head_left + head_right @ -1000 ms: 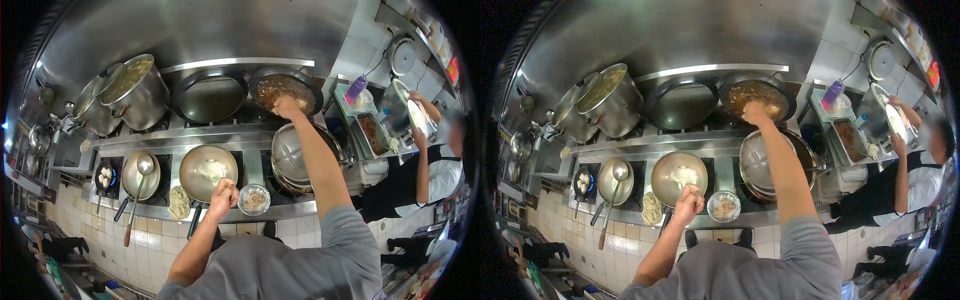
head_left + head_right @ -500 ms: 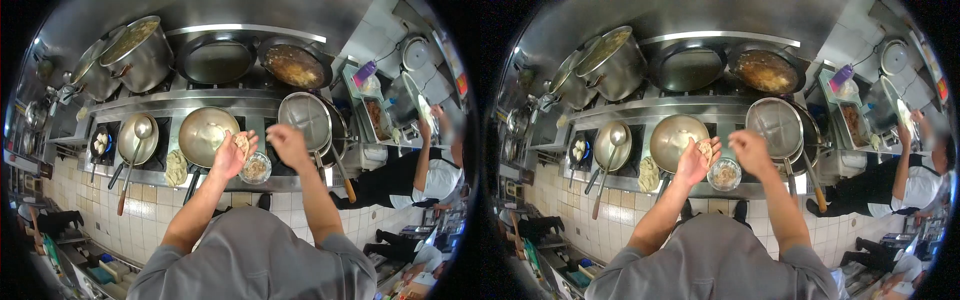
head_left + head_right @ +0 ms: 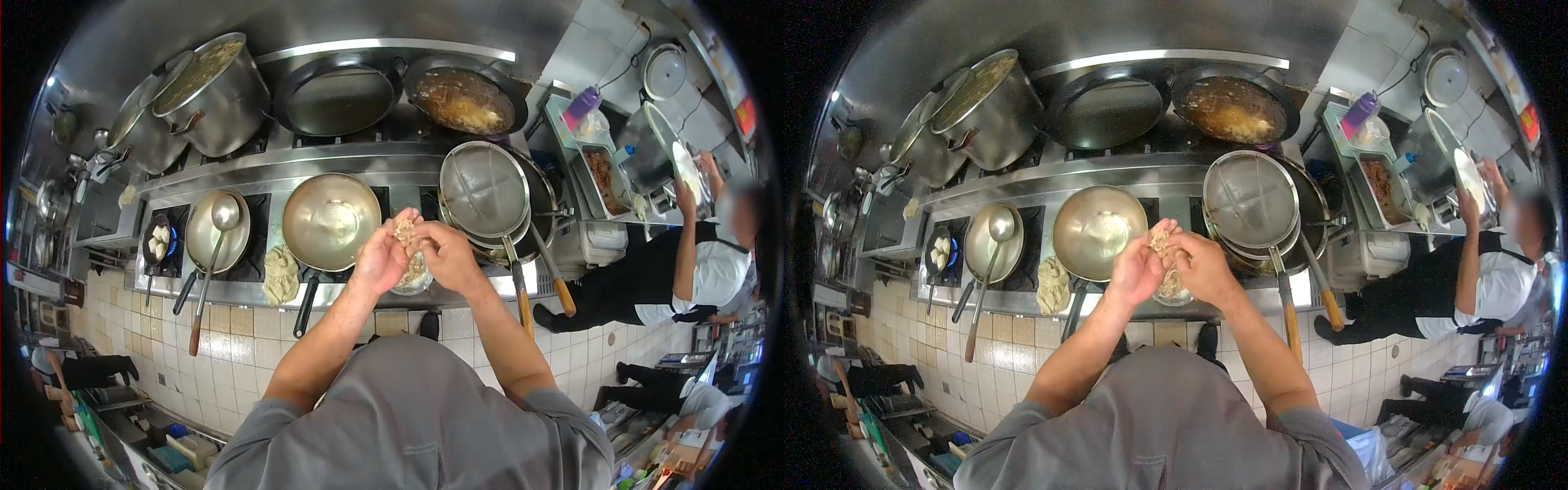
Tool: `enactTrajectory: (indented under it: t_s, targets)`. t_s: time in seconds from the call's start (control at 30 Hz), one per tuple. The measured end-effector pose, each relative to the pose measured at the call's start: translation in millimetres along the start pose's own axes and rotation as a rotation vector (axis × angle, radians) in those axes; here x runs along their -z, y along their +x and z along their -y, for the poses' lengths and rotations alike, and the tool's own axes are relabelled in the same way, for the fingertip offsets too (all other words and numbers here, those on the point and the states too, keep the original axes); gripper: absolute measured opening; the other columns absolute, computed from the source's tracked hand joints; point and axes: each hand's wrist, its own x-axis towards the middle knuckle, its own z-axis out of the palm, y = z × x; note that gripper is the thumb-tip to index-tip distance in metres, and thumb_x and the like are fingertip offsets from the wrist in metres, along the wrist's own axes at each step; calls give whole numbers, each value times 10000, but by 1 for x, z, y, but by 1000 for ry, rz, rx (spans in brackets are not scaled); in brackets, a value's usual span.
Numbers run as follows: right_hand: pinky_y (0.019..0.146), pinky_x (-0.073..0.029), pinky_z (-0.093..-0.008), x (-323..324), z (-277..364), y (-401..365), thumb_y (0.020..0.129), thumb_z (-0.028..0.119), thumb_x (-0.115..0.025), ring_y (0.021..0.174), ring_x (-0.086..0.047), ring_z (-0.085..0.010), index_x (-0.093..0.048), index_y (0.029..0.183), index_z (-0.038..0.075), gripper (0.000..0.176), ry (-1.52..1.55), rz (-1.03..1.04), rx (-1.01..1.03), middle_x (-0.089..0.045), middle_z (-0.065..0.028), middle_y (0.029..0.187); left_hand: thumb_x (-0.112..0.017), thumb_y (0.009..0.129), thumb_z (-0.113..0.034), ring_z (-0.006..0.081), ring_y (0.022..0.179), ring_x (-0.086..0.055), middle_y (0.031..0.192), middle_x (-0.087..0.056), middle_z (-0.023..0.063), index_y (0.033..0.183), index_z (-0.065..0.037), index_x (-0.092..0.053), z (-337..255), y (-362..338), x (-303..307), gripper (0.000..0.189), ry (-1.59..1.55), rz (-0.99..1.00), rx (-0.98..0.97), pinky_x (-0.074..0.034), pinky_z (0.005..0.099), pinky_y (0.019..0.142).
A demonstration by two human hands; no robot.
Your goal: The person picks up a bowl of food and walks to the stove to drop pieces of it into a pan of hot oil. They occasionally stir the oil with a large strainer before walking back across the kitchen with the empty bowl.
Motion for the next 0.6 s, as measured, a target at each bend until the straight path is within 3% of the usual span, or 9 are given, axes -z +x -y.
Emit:
enactTrajectory:
  t_s: [0.03,0.17,0.23,0.27,0.33,0.43,0.6]
  targets:
    - [720,-551,-354,3,10,1,850,4,-629,838,-688,-278,-667,1059,13,212,-207,42,162,-681,-175,979,-374,1065,-271,260,1327,-481,1412,-513,133,1461,-3,-374,-2,0,2,478,52,-1,-6,-400,403,1108]
    - [759,-555,-375,1,26,7,836,9,-647,908,-673,-322,-656,1078,9,242,-294,69,197,-661,-181,1040,-465,1036,-158,233,1262,-537,1370,-547,109,1446,-28,-408,-6,-6,0,434,154,-8,-2,-441,380,1068]
    - [760,-558,-373,-1,29,15,826,-3,-647,923,-677,-331,-634,1127,0,301,-229,60,-6,-654,-195,1100,-470,1039,-166,222,1232,-554,1359,-554,106,1444,-28,-412,-3,-12,-11,431,191,-42,-25,-448,380,1058]
    - [760,-558,-373,-3,21,15,826,-3,-647,923,-677,-331,-634,1127,0,301,-228,62,-5,-654,-195,1100,-475,1043,-175,211,1201,-570,1347,-561,104,1442,-29,-416,-2,-14,-15,429,228,-77,-50,-455,379,1048]
    - [748,-568,-320,-8,6,18,794,-41,-671,909,-696,-240,-648,1158,-3,367,-227,37,46,-668,-174,1111,-490,1046,-213,216,1200,-575,1337,-566,106,1447,-6,-406,-2,-13,-5,459,248,-96,-61,-457,377,1044]
    - [755,-562,-357,-18,13,14,823,-20,-645,891,-699,-310,-660,1136,-2,314,-151,27,123,-674,-198,1096,-498,1051,-263,225,1203,-577,1331,-567,111,1442,20,-411,-5,-14,5,490,232,-143,-66,-453,381,1051]
    - [761,-563,-326,-22,-2,21,837,-20,-654,884,-707,-260,-696,1080,-10,247,-204,-18,16,-701,-170,1012,-477,1056,-270,238,1216,-561,1343,-552,130,1435,28,-422,-2,-13,13,486,212,-163,-73,-434,397,1078]
